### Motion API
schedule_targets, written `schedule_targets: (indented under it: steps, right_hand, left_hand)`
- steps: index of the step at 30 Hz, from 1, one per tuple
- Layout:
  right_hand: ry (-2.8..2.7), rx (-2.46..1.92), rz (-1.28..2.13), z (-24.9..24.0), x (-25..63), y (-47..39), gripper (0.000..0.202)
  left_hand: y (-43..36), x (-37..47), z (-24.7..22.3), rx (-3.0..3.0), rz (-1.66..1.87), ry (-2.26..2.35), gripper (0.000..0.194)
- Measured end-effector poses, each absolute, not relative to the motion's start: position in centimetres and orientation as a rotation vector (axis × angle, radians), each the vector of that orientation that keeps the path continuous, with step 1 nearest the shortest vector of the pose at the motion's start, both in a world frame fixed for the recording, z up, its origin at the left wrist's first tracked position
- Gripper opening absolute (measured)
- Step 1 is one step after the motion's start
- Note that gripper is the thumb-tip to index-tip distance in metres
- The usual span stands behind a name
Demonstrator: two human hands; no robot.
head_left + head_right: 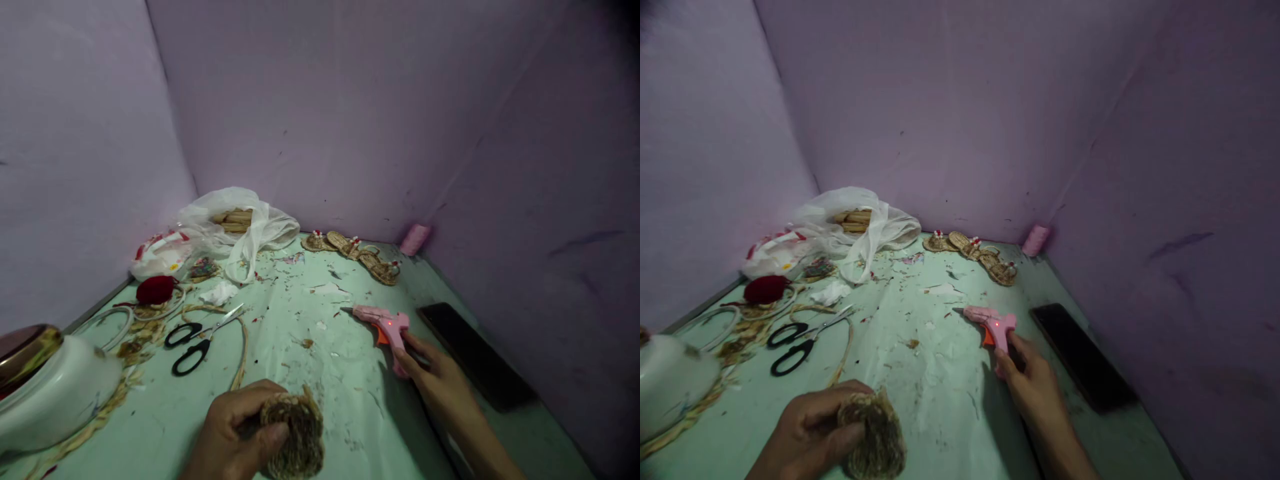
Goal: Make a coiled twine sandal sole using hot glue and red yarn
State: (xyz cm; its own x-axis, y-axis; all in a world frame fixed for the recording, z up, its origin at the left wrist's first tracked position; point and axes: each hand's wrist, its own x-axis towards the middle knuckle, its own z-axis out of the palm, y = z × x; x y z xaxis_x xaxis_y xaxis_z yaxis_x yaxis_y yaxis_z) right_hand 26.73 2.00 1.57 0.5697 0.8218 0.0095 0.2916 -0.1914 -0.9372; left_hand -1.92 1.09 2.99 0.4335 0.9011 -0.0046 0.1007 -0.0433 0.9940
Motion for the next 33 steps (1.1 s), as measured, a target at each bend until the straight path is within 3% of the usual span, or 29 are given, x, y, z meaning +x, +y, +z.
schedule_targets:
  steps: [3, 7, 10, 15, 18, 21, 23, 25, 29, 33]
  right_hand:
    - [-1.112, -1.708, 0.469, 3.4, 25.7, 1.1, 0.029]
    - [-1.272, -1.471, 1.075, 6.1, 22.3, 0.4, 0.019]
    - [-1.288, -1.318, 1.423, 6.8, 19.7, 0.7, 0.026]
    - [-1.068, -1.193, 1.619, 5.2, 17.0, 0.9, 0.033]
    - [-1.154, -1.136, 1.543, 4.5, 16.1, 0.8, 0.028]
    - [-1.297, -1.208, 1.273, 4.8, 16.0, 1.2, 0.012]
    - [-1.477, -1.229, 1.058, 5.6, 16.4, 1.8, 0.003]
    - [-1.655, -1.203, 0.875, 6.4, 17.1, 2.6, 0.008]
    - [-1.735, -1.240, 0.734, 6.7, 18.1, 3.8, 0.013]
    - [-1.747, -1.255, 0.836, 5.7, 18.0, 4.0, 0.015]
  left_hand:
    - [1.4, -1.9, 2.5, 1.525, 0.836, 0.935, 0.024]
    - [2.0, -1.7, 1.4, 1.607, 0.867, 0.871, 0.022]
    - [2.3, -1.8, 1.3, 1.631, 0.882, 0.873, 0.021]
    - [2.1, -1.8, 2.2, 1.601, 0.943, 0.927, 0.019]
    - [1.8, -1.0, 2.5, 1.489, 0.921, 0.889, 0.022]
    - [2.2, -0.4, 2.5, 1.320, 0.831, 0.879, 0.024]
    - [3.0, -0.4, 2.8, 1.284, 0.833, 0.950, 0.038]
    - [4.1, -0.9, 3.8, 1.354, 0.869, 1.078, 0.052]
    - [6.0, -1.7, 6.9, 1.706, 0.812, 1.236, 0.036]
    - [6.7, -0.5, 8.1, 1.819, 0.694, 1.244, 0.039]
